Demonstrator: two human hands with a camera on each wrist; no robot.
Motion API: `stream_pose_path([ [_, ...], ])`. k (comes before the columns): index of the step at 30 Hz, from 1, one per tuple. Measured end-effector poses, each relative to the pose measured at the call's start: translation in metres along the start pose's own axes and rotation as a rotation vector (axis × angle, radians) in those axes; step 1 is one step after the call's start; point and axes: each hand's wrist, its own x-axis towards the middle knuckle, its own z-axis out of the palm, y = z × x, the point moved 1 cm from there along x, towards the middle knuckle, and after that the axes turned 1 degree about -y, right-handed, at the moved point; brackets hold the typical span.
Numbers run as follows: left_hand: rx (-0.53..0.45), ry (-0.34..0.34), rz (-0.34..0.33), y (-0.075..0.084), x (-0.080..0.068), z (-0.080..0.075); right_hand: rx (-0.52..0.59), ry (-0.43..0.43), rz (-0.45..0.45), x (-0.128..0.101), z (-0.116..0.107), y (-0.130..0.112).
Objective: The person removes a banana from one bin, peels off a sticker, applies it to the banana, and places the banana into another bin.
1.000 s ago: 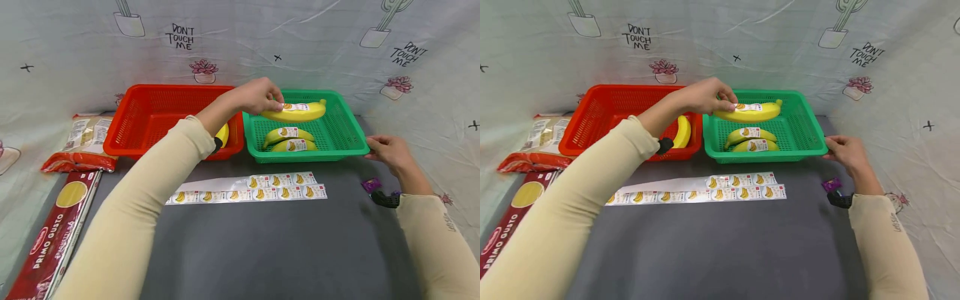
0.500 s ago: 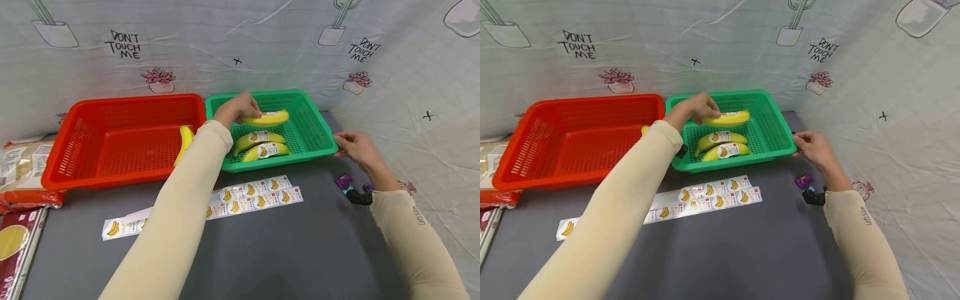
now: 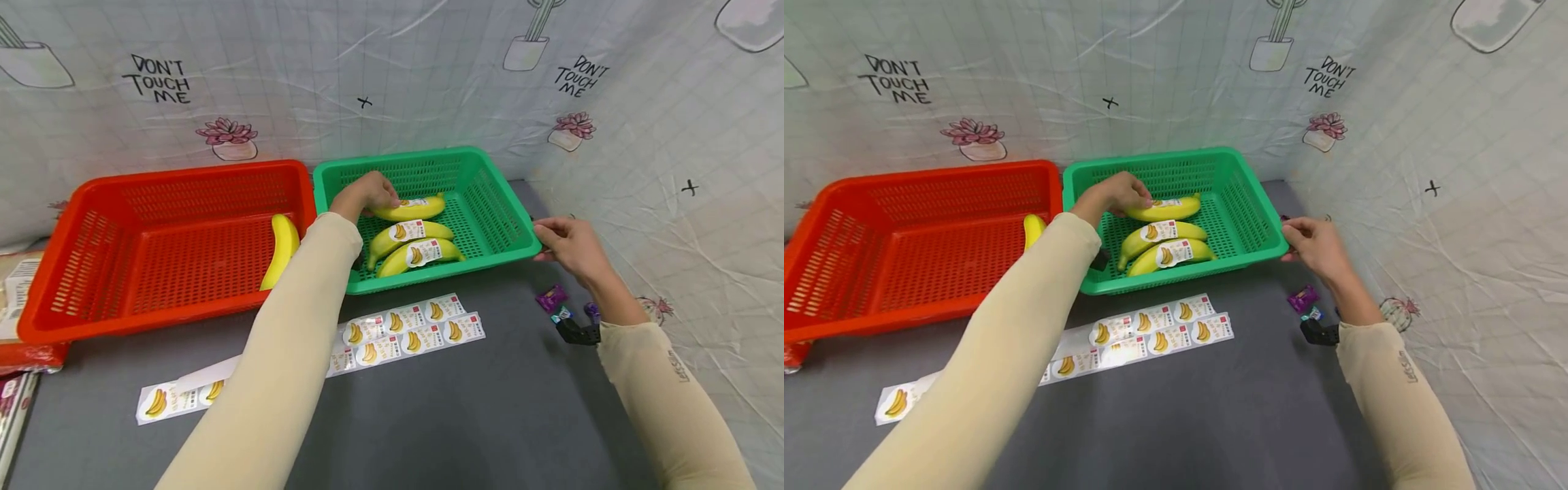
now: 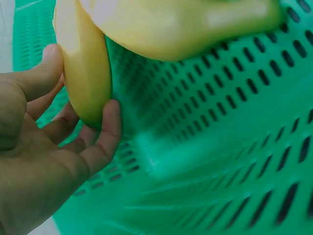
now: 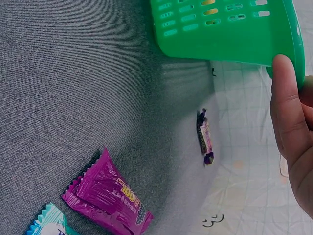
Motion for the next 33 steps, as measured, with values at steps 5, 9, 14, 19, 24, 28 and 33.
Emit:
stream_pose_path([
  [5, -0.060, -0.004, -0.022, -0.010, 0.001, 0.004, 0.014, 0.009, 0.003, -0.002, 0.000, -0.001],
  [9, -0.101, -0.005, -0.020, -0.013, -0.001, 0.007, 0.013, 0.017, 0.003, -0.003, 0.000, 0.000],
  [14, -0.116, 0.002, -0.016, -0.013, -0.003, 0.008, 0.002, 0.021, 0.007, -0.004, 0.000, 0.000],
  [19, -0.103, 0.002, -0.022, -0.013, -0.003, 0.008, -0.006, 0.027, 0.015, -0.002, 0.001, 0.001],
  [24, -0.047, 0.012, 0.016, -0.010, -0.008, 0.006, 0.010, 0.021, 0.021, -0.001, 0.004, -0.002],
  [28, 0.043, 0.043, 0.073, -0.007, -0.030, -0.006, 0.020, -0.005, 0.017, -0.001, 0.012, -0.008],
  [33, -0.009, 0.155, 0.207, 0.004, -0.077, -0.024, 0.039, -0.012, 0.009, -0.002, 0.014, -0.010],
])
